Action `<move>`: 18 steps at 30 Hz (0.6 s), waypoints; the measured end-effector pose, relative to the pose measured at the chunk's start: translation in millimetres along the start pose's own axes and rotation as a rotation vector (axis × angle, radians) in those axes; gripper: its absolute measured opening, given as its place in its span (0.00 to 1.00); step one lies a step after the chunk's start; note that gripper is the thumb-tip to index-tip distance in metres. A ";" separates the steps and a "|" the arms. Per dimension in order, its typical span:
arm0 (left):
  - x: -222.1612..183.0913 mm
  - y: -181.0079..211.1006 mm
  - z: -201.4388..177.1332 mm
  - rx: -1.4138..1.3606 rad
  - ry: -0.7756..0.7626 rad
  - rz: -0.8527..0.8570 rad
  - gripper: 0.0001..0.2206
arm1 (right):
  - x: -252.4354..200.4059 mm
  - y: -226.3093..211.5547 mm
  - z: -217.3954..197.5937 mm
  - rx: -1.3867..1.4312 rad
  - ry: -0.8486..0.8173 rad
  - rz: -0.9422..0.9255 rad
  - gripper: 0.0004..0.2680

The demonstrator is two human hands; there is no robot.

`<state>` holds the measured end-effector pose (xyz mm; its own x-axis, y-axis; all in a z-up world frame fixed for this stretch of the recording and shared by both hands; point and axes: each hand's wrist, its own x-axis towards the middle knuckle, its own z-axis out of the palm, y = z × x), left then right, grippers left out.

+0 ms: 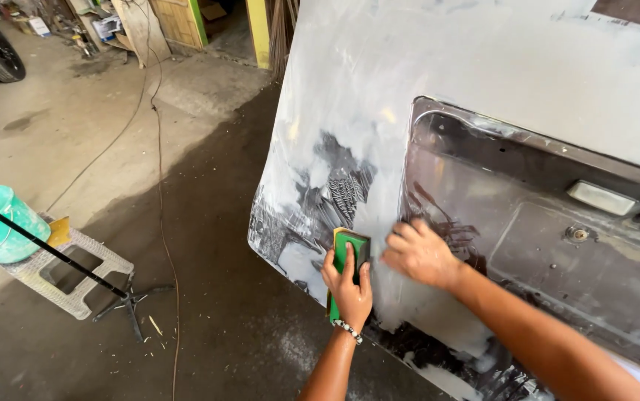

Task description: The person scrubs the surface of a car door with a green sponge and a blue cloth. They briefly dip the sponge and cloth into a bucket of water before resuming scrubbing the door's surface.

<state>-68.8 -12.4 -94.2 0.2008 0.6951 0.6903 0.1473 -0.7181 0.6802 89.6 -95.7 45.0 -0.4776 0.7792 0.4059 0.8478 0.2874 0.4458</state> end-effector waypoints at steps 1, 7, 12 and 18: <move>0.8 -0.2 -0.5 -0.001 -0.004 -0.003 0.25 | 13.8 17.2 0.9 0.003 -0.003 0.003 0.04; -4.9 -6.6 -1.4 -0.037 -0.013 -0.027 0.25 | 93.4 120.6 -7.2 -0.263 0.100 0.132 0.02; -5.1 -9.6 -2.1 -0.059 -0.029 0.031 0.26 | 118.7 128.6 -25.4 -0.328 0.126 0.217 0.02; -7.3 -11.6 -7.9 -0.049 -0.074 0.020 0.25 | 85.9 47.3 14.5 -0.219 -0.078 0.051 0.03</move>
<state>-79.7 -8.9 -105.2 0.2744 0.6746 0.6853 0.0954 -0.7283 0.6786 92.0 -7.2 89.3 -0.4088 0.8326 0.3739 0.7961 0.1249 0.5922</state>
